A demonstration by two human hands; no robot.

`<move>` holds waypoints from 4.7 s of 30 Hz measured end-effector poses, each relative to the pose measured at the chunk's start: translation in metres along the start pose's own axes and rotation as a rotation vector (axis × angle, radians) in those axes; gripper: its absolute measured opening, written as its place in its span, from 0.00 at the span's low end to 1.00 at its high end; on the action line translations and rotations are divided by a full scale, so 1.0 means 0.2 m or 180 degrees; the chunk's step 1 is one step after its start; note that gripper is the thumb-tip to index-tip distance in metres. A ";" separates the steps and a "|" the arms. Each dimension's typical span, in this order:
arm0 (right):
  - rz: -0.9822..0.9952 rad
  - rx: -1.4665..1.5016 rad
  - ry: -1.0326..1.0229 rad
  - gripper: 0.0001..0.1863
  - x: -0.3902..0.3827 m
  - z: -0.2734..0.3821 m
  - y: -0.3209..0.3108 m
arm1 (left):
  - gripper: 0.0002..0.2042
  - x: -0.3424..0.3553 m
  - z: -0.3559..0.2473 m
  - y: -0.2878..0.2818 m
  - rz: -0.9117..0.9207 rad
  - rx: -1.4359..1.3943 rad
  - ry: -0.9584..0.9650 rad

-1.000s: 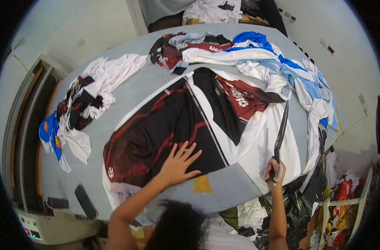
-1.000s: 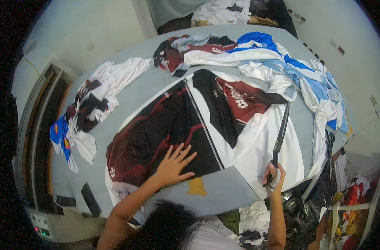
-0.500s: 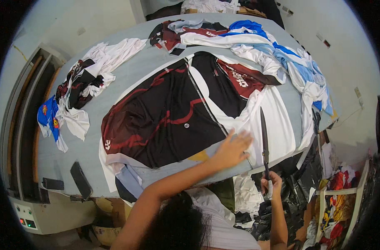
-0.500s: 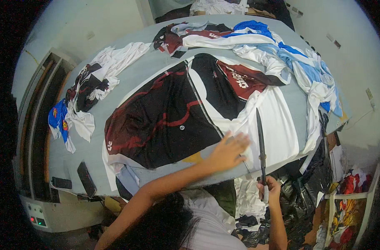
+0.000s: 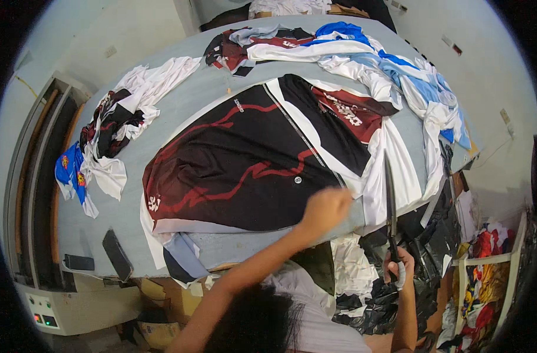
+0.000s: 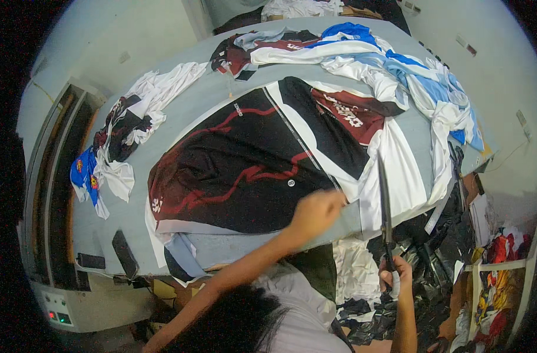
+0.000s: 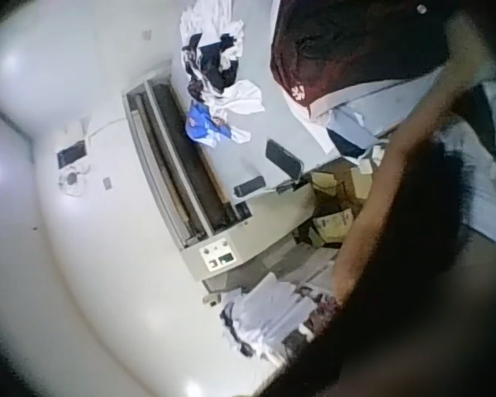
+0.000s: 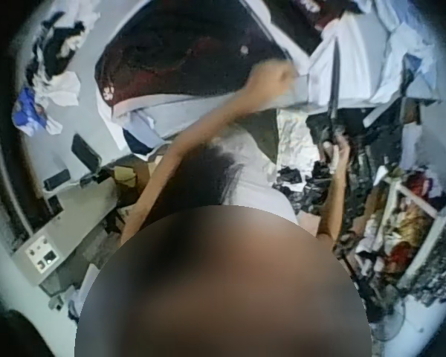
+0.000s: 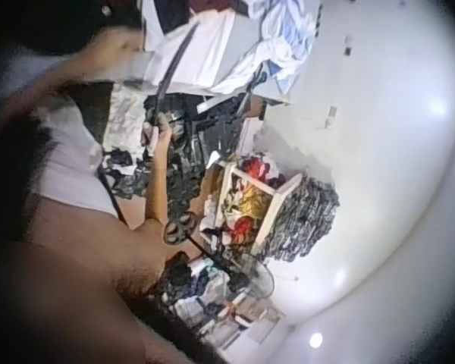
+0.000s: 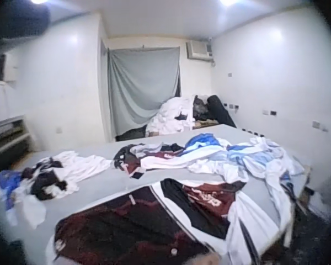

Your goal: Cutting and preparing sports jersey fabric panels with scissors.

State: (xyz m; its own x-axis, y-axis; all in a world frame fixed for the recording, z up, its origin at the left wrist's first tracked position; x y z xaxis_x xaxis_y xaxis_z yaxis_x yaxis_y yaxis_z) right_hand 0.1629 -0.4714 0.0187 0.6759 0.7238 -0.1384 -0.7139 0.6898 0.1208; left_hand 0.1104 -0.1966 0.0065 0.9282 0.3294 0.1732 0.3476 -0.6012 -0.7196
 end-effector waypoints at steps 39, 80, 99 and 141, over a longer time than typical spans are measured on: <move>0.1911 -0.2847 0.1272 0.18 0.29 0.22 -0.23 | 0.40 -0.06 0.09 0.05 -0.0933 0.1639 -0.0699; 0.1511 -0.2694 0.1537 0.23 0.27 0.27 -0.15 | 0.41 -0.07 0.10 0.05 -0.0686 0.1663 -0.0668; 0.1725 -0.3019 0.1211 0.26 0.32 0.26 -0.03 | 0.44 -0.08 0.10 0.04 -0.0876 0.1580 -0.0566; 0.1572 -0.2936 0.1371 0.24 0.42 0.24 0.14 | 0.52 -0.11 0.12 0.01 -0.0904 0.1416 -0.0602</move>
State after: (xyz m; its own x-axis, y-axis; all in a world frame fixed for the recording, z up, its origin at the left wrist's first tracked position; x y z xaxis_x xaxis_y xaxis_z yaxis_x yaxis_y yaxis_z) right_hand 0.2089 -0.3894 0.0582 0.2906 0.7244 -0.6251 -0.8681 -0.0752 -0.4907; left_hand 0.0881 -0.1886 -0.0151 0.7521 0.5830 0.3073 0.4528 -0.1182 -0.8838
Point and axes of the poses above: each hand's wrist, its own x-axis towards the middle knuckle, its own y-axis out of the palm, z = x × y, the point moved 1 cm from there along x, towards the middle knuckle, and after that the axes turned 2 degrees about x, right-handed, at the moved point
